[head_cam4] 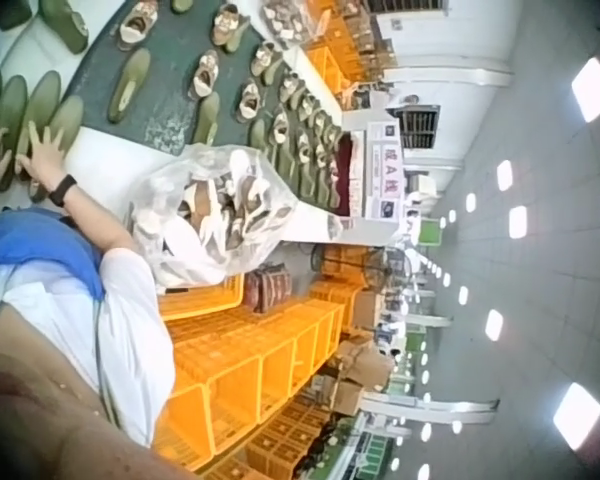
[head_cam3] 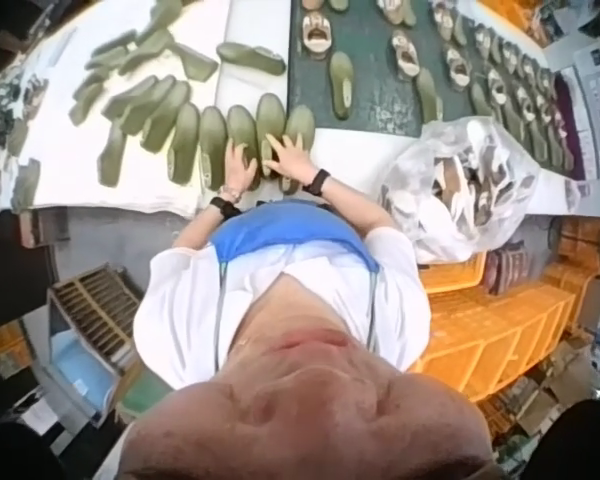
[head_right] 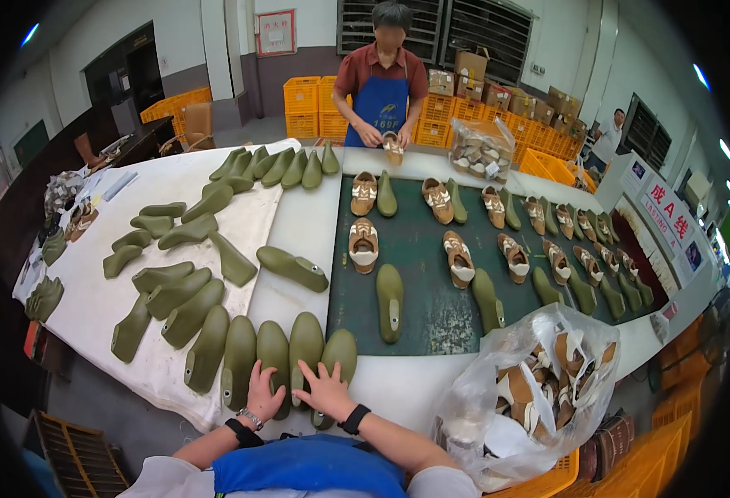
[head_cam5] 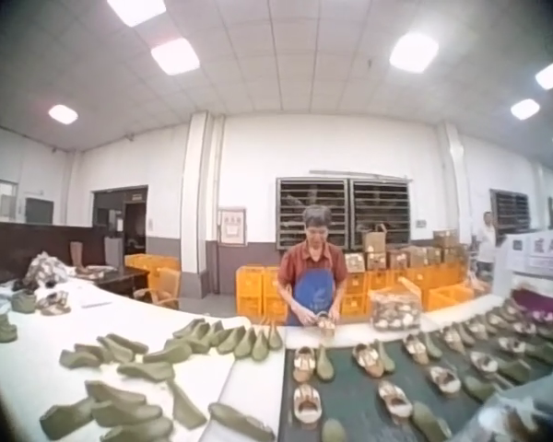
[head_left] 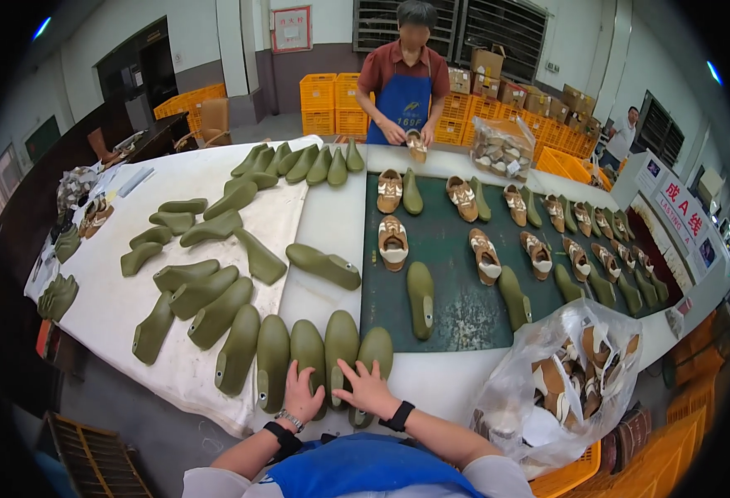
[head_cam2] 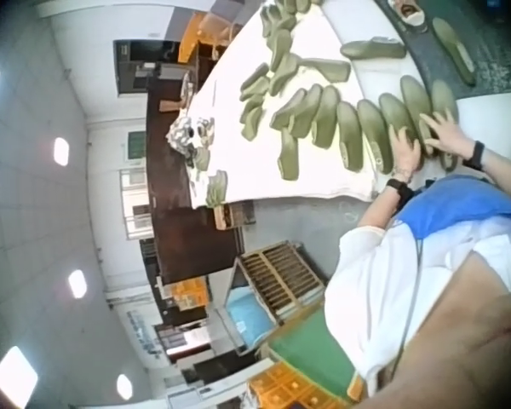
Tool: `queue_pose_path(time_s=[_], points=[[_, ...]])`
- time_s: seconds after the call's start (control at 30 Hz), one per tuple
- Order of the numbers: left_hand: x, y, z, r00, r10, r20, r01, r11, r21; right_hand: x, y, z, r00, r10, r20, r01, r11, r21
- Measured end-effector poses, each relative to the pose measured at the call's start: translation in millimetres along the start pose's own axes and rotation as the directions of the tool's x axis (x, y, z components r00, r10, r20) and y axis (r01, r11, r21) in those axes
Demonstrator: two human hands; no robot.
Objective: Sort shoe uppers and match them with appropriate shoe lasts on a conveyor belt in a shoe manufacturing facility.
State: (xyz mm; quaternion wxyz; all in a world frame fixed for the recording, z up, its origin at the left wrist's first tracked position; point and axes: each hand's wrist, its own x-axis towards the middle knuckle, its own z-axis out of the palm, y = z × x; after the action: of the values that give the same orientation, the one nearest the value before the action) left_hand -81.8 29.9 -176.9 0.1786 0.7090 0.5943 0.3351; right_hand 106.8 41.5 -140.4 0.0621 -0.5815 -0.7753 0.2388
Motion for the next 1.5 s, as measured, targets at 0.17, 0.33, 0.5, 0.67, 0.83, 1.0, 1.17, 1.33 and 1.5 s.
queue_pose_path(time_s=[0.17,0.33,0.5,0.67,0.83,1.0,1.17,1.33,1.5], points=[[27.2,44.5,-8.0,0.944,0.317,0.086,-0.328,0.928,0.175,1.5,7.7,10.0,1.000,0.003,-0.017,-0.003,1.000,-0.006],[27.0,45.3,-1.4,0.932,0.320,0.170,-0.360,0.876,0.321,12.1,49.2,22.1,0.961,-0.275,-0.040,0.278,0.945,0.172],[31.8,51.1,-5.3,0.931,0.329,0.161,-0.364,0.879,0.307,7.0,59.2,19.5,0.968,-0.236,-0.082,0.250,0.926,0.284],[37.5,51.7,-0.3,0.938,0.312,0.153,-0.341,0.909,0.240,-8.1,40.2,8.9,0.992,-0.116,-0.049,0.118,0.992,0.047],[33.1,43.1,2.4,0.939,0.330,0.094,-0.340,0.930,0.136,-9.0,26.8,3.3,0.990,-0.114,-0.087,0.113,0.994,-0.011],[32.4,31.3,-0.6,0.955,0.276,0.105,-0.277,0.961,-0.007,2.5,19.2,9.5,0.990,-0.132,0.058,0.135,0.990,-0.039],[68.6,-8.6,-67.3,0.978,0.176,-0.111,-0.141,0.953,0.269,6.2,27.9,3.7,0.965,-0.251,-0.074,0.247,0.967,-0.067],[72.1,-116.0,-147.6,0.925,-0.377,0.044,0.258,0.710,0.655,10.8,16.8,-6.5,0.984,-0.177,-0.024,0.176,0.983,-0.048],[63.4,-161.7,-150.7,0.855,-0.467,0.224,0.264,0.765,0.588,6.4,12.3,1.8,0.985,-0.173,0.005,0.173,0.984,-0.039]])
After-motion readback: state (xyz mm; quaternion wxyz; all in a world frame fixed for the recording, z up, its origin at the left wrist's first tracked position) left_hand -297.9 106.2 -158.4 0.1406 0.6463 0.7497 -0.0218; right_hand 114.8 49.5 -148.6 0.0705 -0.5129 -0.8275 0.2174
